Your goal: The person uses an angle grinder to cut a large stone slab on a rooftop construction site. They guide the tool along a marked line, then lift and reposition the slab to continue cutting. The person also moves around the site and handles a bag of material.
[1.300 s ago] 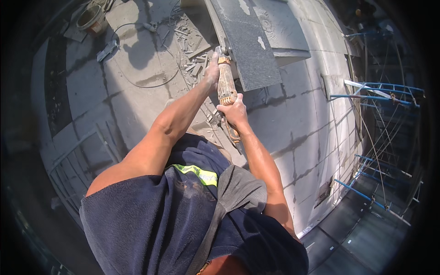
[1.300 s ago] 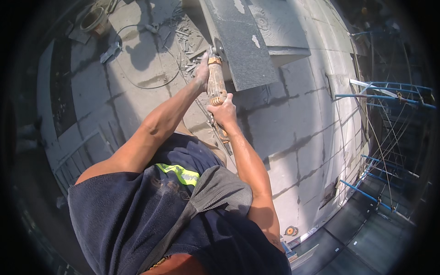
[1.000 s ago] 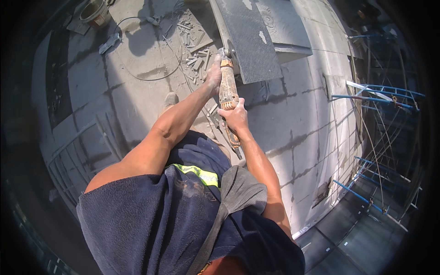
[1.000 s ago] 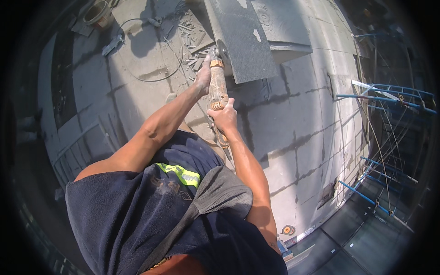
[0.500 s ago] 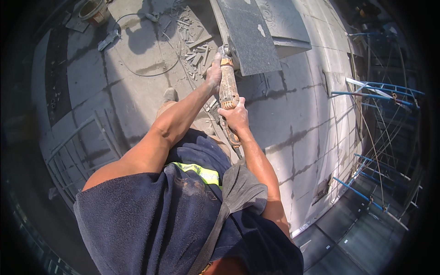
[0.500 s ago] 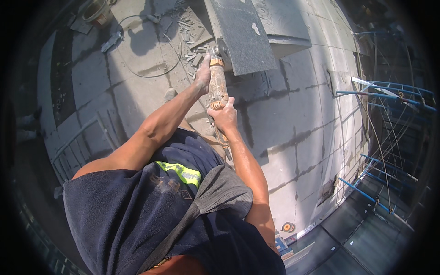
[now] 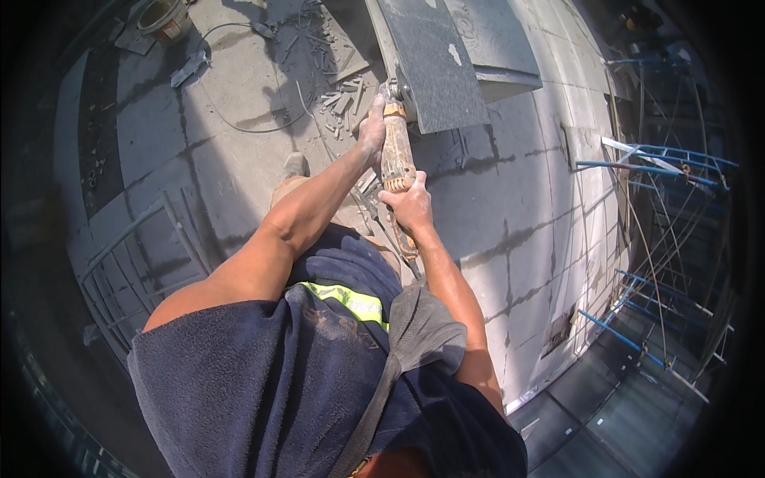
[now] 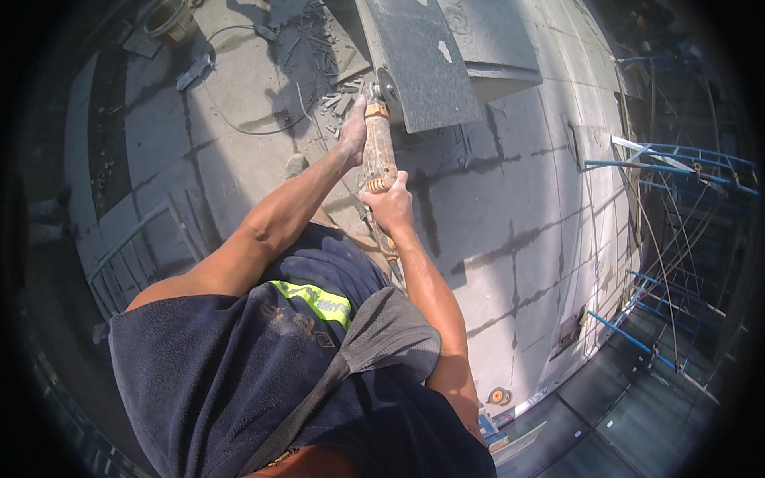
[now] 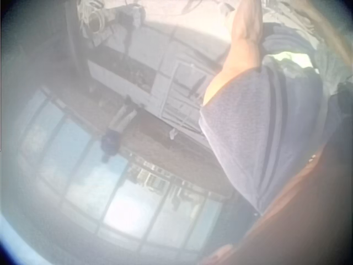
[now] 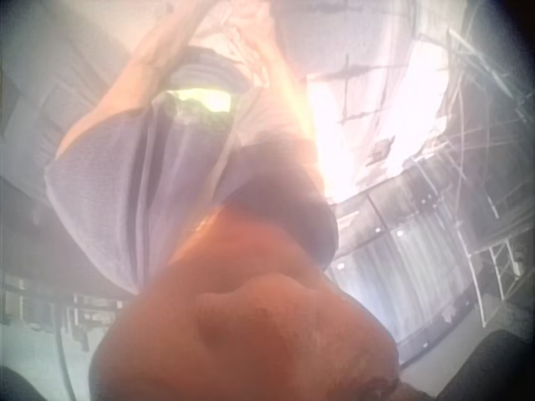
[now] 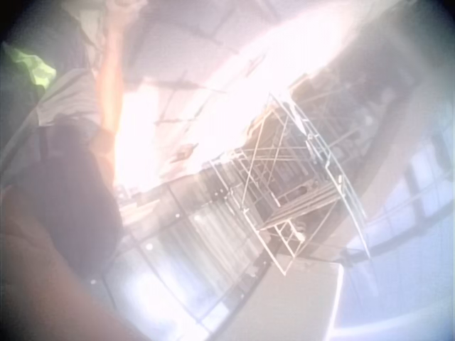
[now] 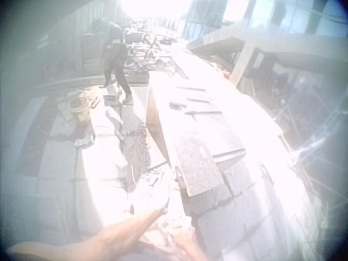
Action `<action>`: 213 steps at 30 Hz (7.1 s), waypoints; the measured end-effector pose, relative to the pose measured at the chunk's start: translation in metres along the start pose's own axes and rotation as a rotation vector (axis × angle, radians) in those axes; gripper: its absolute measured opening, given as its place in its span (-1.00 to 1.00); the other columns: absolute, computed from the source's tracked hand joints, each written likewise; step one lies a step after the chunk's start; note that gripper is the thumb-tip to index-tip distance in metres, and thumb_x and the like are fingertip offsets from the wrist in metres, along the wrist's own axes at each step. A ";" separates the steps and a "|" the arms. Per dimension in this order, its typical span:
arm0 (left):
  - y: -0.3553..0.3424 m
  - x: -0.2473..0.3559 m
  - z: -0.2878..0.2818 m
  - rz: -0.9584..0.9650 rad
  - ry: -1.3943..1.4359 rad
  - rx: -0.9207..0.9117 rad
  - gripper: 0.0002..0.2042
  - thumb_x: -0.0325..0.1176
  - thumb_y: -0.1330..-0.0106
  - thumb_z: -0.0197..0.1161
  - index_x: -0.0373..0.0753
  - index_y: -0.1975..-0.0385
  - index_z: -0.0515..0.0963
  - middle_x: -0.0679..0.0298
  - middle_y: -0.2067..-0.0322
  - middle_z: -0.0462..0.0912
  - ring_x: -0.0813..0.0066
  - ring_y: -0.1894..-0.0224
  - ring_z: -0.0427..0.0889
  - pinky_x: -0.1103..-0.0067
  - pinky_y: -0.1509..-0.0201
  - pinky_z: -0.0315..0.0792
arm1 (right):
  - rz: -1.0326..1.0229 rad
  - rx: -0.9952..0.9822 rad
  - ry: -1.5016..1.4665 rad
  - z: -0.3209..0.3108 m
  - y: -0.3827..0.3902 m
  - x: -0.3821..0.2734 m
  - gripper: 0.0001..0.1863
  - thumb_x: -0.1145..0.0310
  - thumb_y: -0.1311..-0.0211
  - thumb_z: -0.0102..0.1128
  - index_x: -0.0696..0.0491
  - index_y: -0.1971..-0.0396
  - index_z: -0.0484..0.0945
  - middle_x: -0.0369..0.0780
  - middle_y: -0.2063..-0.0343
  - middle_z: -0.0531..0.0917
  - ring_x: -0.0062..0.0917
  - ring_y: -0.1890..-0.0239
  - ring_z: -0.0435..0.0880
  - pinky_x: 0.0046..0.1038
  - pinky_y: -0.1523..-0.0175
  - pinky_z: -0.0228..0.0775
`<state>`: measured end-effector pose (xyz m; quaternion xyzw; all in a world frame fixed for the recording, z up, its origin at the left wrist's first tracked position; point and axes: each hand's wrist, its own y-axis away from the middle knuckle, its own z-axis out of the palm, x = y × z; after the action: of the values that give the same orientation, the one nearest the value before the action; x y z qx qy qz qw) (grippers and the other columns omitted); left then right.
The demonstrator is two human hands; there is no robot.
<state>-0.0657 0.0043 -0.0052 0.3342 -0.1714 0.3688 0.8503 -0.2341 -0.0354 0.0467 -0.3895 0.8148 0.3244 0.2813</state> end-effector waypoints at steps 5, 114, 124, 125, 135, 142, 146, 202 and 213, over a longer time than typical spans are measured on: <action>-0.007 0.014 0.003 -0.012 0.018 -0.008 -0.41 0.31 -0.33 -0.12 -0.18 0.29 0.51 0.30 0.52 0.54 0.51 0.56 0.53 0.46 0.49 0.52 | -0.004 -0.010 -0.046 -0.002 -0.008 -0.019 -0.37 0.32 0.10 0.40 0.21 0.15 0.16 0.08 0.41 0.63 -0.22 0.46 0.69 -0.30 0.43 0.57; -0.010 0.019 0.011 0.015 0.013 -0.033 -0.43 0.27 -0.37 -0.17 -0.17 0.27 0.48 0.29 0.56 0.53 0.50 0.62 0.54 0.48 0.56 0.55 | -0.011 0.014 -0.018 0.002 -0.027 -0.004 -0.31 0.28 0.16 0.43 0.21 0.08 0.20 0.13 0.35 0.63 -0.11 0.32 0.70 -0.25 0.21 0.56; -0.043 0.039 0.004 -0.022 0.064 -0.074 -0.50 0.23 -0.37 -0.09 -0.16 0.26 0.44 0.31 0.56 0.50 0.51 0.62 0.51 0.48 0.59 0.50 | 0.016 -0.035 -0.102 -0.004 -0.038 -0.049 -0.34 0.35 0.14 0.38 0.25 0.10 0.17 0.08 0.43 0.64 -0.25 0.54 0.70 -0.33 0.48 0.56; -0.043 0.040 0.005 -0.037 0.063 -0.064 -0.50 0.23 -0.37 -0.09 -0.16 0.27 0.45 0.31 0.56 0.50 0.50 0.62 0.51 0.47 0.59 0.50 | 0.018 -0.031 -0.089 -0.003 -0.041 -0.048 -0.34 0.36 0.13 0.39 0.25 0.10 0.17 0.07 0.44 0.64 -0.26 0.55 0.70 -0.34 0.49 0.56; -0.029 0.039 0.008 -0.048 0.042 -0.061 -0.50 0.24 -0.36 -0.07 -0.15 0.29 0.45 0.33 0.57 0.49 0.52 0.65 0.50 0.49 0.62 0.49 | 0.043 -0.055 -0.150 -0.008 -0.026 -0.053 -0.37 0.37 0.13 0.40 0.22 0.13 0.18 0.06 0.42 0.64 -0.28 0.54 0.70 -0.34 0.49 0.56; -0.017 0.037 0.013 -0.019 0.046 0.003 -0.52 0.20 -0.37 -0.05 -0.15 0.30 0.44 0.33 0.60 0.48 0.52 0.68 0.49 0.50 0.66 0.48 | 0.066 -0.056 -0.097 -0.005 -0.026 -0.041 -0.28 0.27 0.17 0.42 0.23 0.07 0.19 0.16 0.32 0.62 -0.08 0.26 0.70 -0.23 0.20 0.56; -0.040 0.038 0.007 -0.034 0.081 -0.035 -0.52 0.20 -0.37 -0.04 -0.16 0.29 0.44 0.32 0.60 0.48 0.50 0.68 0.49 0.49 0.66 0.48 | 0.016 -0.026 -0.042 0.002 -0.047 -0.030 -0.23 0.25 0.18 0.43 0.25 0.03 0.17 0.18 0.30 0.62 -0.04 0.18 0.67 -0.22 0.06 0.51; -0.018 0.033 0.011 0.043 -0.026 -0.022 -0.45 0.27 -0.36 -0.12 -0.16 0.29 0.50 0.32 0.54 0.53 0.53 0.59 0.50 0.48 0.53 0.50 | -0.018 -0.029 -0.153 -0.005 -0.025 -0.038 -0.36 0.35 0.14 0.40 0.23 0.14 0.17 0.08 0.44 0.63 -0.24 0.55 0.70 -0.32 0.50 0.55; -0.036 0.036 0.009 -0.027 -0.020 -0.036 -0.43 0.30 -0.36 -0.16 -0.15 0.33 0.50 0.32 0.58 0.53 0.52 0.63 0.50 0.51 0.57 0.49 | 0.030 -0.048 -0.178 -0.008 -0.030 -0.050 -0.37 0.41 0.12 0.40 0.20 0.12 0.16 0.05 0.39 0.63 -0.32 0.58 0.69 -0.37 0.59 0.53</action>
<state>-0.0153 -0.0014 0.0054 0.3249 -0.1818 0.3508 0.8593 -0.1843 -0.0336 0.0777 -0.3535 0.7842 0.3815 0.3383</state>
